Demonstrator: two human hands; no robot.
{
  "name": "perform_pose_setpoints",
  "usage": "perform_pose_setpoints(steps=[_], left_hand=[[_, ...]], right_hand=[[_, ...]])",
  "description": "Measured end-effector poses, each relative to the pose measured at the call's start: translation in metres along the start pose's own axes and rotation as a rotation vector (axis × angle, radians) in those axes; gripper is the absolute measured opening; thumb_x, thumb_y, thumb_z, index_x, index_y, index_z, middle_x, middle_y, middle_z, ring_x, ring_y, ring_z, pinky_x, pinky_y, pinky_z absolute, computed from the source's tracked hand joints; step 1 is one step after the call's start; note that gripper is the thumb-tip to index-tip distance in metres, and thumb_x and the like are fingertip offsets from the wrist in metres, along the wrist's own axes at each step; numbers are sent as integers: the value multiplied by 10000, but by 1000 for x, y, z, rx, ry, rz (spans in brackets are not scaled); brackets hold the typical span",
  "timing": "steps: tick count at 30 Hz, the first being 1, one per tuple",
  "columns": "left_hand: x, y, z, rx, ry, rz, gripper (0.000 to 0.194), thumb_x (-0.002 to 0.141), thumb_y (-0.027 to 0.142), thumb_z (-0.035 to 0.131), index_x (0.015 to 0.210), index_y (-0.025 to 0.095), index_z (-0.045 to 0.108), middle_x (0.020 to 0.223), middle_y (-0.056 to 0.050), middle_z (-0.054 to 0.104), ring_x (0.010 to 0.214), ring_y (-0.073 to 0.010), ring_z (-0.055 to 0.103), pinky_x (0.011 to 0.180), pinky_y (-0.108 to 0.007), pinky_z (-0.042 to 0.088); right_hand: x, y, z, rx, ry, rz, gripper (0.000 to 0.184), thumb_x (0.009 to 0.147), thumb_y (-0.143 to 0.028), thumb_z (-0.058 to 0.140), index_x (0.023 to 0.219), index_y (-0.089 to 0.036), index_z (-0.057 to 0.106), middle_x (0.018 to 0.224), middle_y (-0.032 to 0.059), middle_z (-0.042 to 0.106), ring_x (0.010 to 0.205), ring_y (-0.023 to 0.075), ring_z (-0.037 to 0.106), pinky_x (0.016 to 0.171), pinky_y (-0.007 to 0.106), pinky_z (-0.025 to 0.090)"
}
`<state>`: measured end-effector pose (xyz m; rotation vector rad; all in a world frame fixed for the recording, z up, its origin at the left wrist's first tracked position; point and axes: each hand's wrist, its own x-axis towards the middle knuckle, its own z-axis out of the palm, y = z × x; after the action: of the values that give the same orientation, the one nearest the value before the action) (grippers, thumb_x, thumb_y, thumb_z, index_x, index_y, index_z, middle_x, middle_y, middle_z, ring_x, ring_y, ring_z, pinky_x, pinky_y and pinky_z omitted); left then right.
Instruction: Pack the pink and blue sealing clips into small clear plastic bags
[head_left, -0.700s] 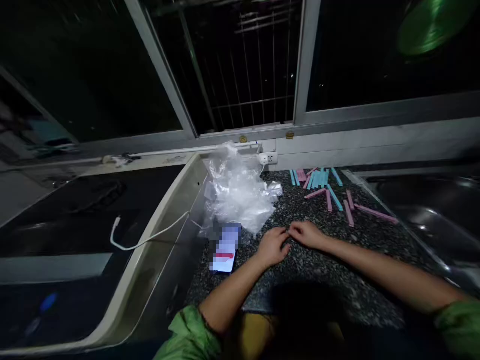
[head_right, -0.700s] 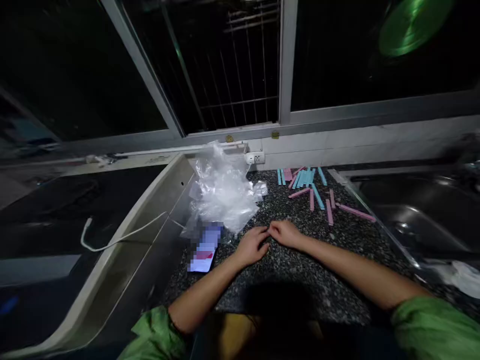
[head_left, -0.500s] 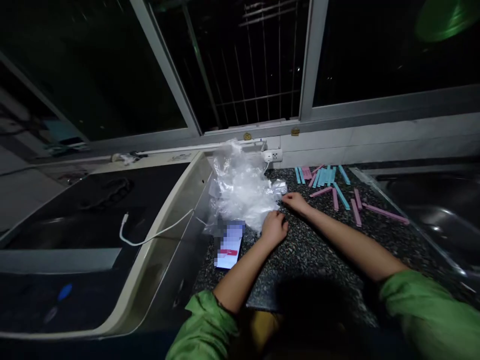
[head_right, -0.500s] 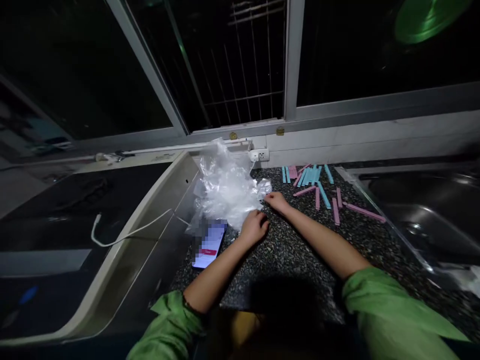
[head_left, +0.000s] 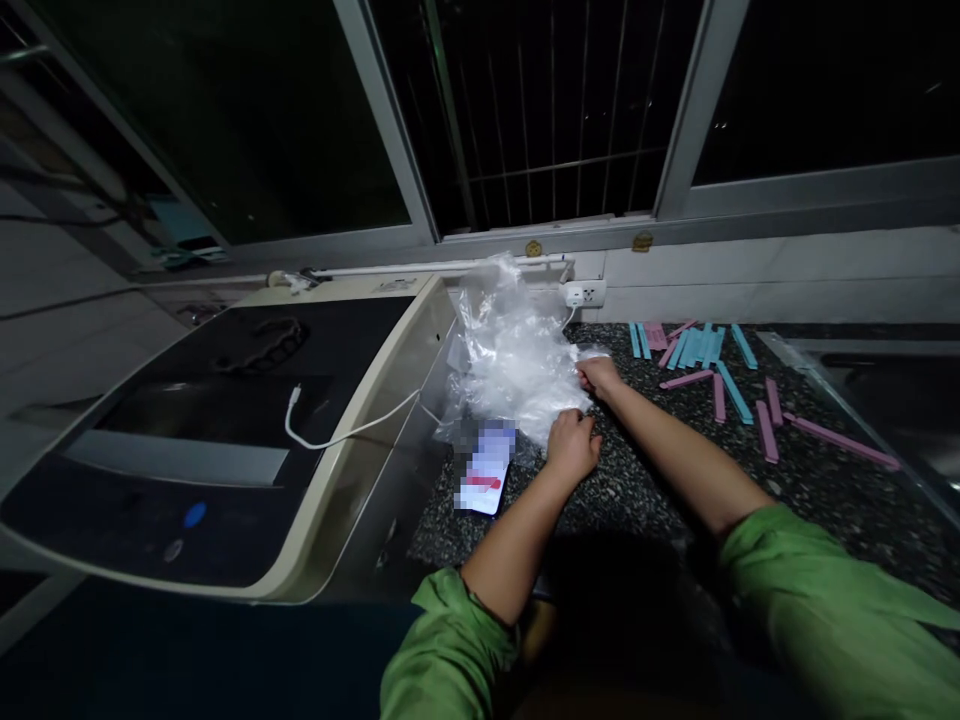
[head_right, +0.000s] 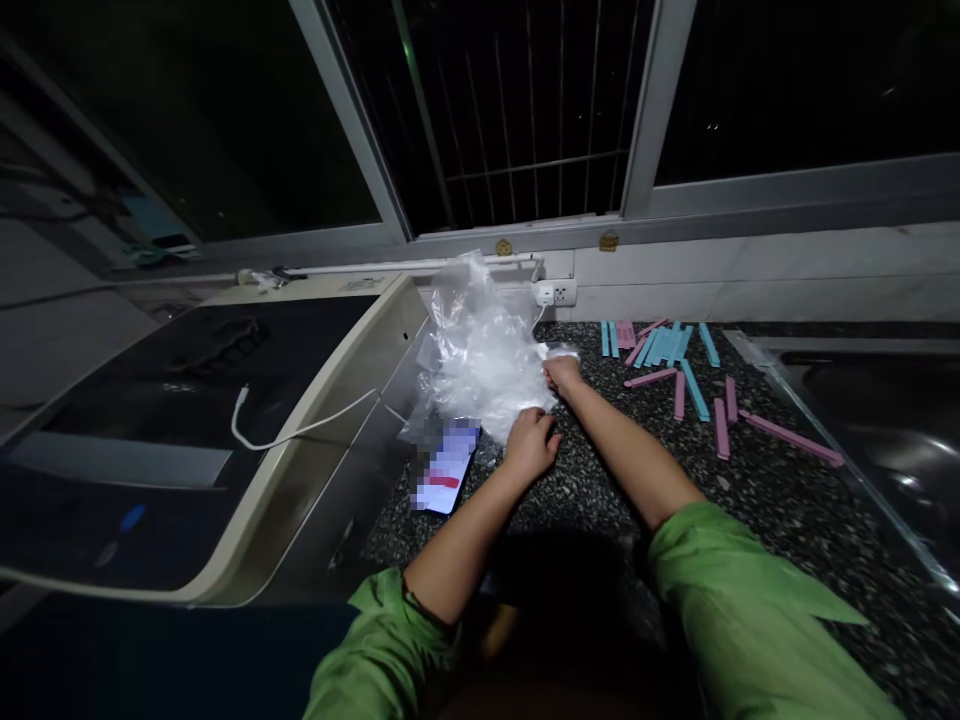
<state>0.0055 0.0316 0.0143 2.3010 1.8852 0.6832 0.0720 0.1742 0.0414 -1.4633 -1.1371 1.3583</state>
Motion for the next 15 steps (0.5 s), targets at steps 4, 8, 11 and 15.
perform_pose_setpoints(steps=[4, 8, 11, 15], left_hand=[[1, -1, -3, -54, 57, 40, 233, 806, 255, 516, 997, 154, 607, 1052, -105, 555, 1017, -225, 485, 886, -345, 428], [1, 4, -8, -134, 137, 90, 202, 805, 230, 521, 972, 168, 618, 983, -91, 573, 964, -212, 497, 849, -339, 440], [0, 9, -17, -230, 256, 117, 172, 801, 214, 532, 935, 174, 632, 911, -81, 584, 908, -201, 506, 817, -333, 443], [-2, 16, -29, -439, 455, 119, 133, 802, 207, 541, 888, 192, 640, 815, -50, 576, 833, -173, 515, 777, -317, 438]], right_hand=[[-19, -4, -34, -183, 128, -222, 90, 733, -207, 607, 741, -120, 627, 736, 46, 641, 790, 193, 581, 681, 279, 460], [-55, 4, -81, -316, 204, -419, 60, 665, -223, 610, 634, -172, 619, 559, 1, 588, 633, 175, 550, 605, 271, 403], [-91, 15, -111, -673, 282, -852, 151, 729, -297, 557, 719, -191, 663, 677, 41, 641, 627, 174, 565, 590, 282, 400], [-137, 25, -131, -818, 284, -1126, 192, 803, -304, 511, 788, -200, 672, 678, 40, 603, 604, 152, 558, 539, 266, 406]])
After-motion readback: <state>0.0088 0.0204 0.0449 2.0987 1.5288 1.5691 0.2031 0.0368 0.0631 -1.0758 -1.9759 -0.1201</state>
